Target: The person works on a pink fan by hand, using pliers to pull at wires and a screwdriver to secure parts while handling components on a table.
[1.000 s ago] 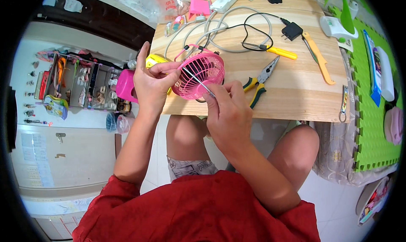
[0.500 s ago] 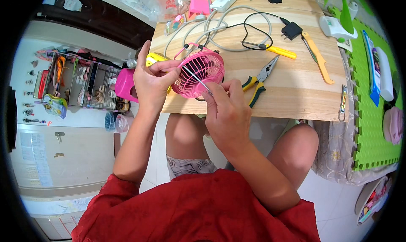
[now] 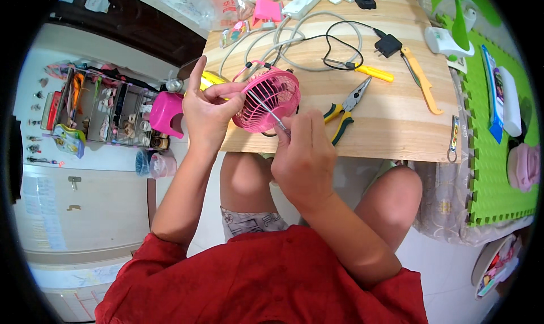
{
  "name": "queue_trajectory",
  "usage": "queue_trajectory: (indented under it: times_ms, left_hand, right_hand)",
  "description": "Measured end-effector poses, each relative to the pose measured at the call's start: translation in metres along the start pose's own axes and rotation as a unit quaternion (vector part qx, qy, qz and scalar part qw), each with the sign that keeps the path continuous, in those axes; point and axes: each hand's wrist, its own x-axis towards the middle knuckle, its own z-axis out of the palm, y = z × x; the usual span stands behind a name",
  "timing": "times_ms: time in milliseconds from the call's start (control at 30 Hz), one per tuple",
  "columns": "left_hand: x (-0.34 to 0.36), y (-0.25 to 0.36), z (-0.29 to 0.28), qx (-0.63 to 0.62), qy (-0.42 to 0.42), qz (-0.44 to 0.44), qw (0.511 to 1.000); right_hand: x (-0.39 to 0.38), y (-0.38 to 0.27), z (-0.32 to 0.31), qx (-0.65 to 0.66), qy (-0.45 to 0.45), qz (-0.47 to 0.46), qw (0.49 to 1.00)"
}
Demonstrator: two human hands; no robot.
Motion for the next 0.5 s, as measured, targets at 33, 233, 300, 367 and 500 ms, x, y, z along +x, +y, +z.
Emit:
queue_trajectory:
  times_ms: [33, 233, 300, 367, 500]
  left_hand:
    - [-0.001, 0.0, 0.001, -0.001, 0.001, 0.005, 1.0]
    - [0.0, -0.009, -0.002, 0.012, -0.006, 0.022, 1.0]
    - [0.0, -0.01, -0.002, 0.0, -0.009, 0.024, 1.0]
    - [0.001, -0.008, -0.003, 0.026, -0.014, 0.025, 0.999]
    - [0.002, -0.011, -0.004, 0.014, -0.016, 0.027, 0.999]
  right_hand:
    - [0.0, 0.001, -0.002, -0.015, -0.002, -0.01, 1.0]
    - [-0.002, 0.004, -0.001, -0.061, 0.003, -0.045, 0.997]
    - [-0.002, 0.002, 0.0, -0.06, 0.0, -0.038, 0.997]
    - [-0.002, -0.001, 0.0, -0.018, -0.025, 0.026, 0.999]
    - [0.001, -0.015, -0.002, -0.022, 0.005, 0.05, 0.999]
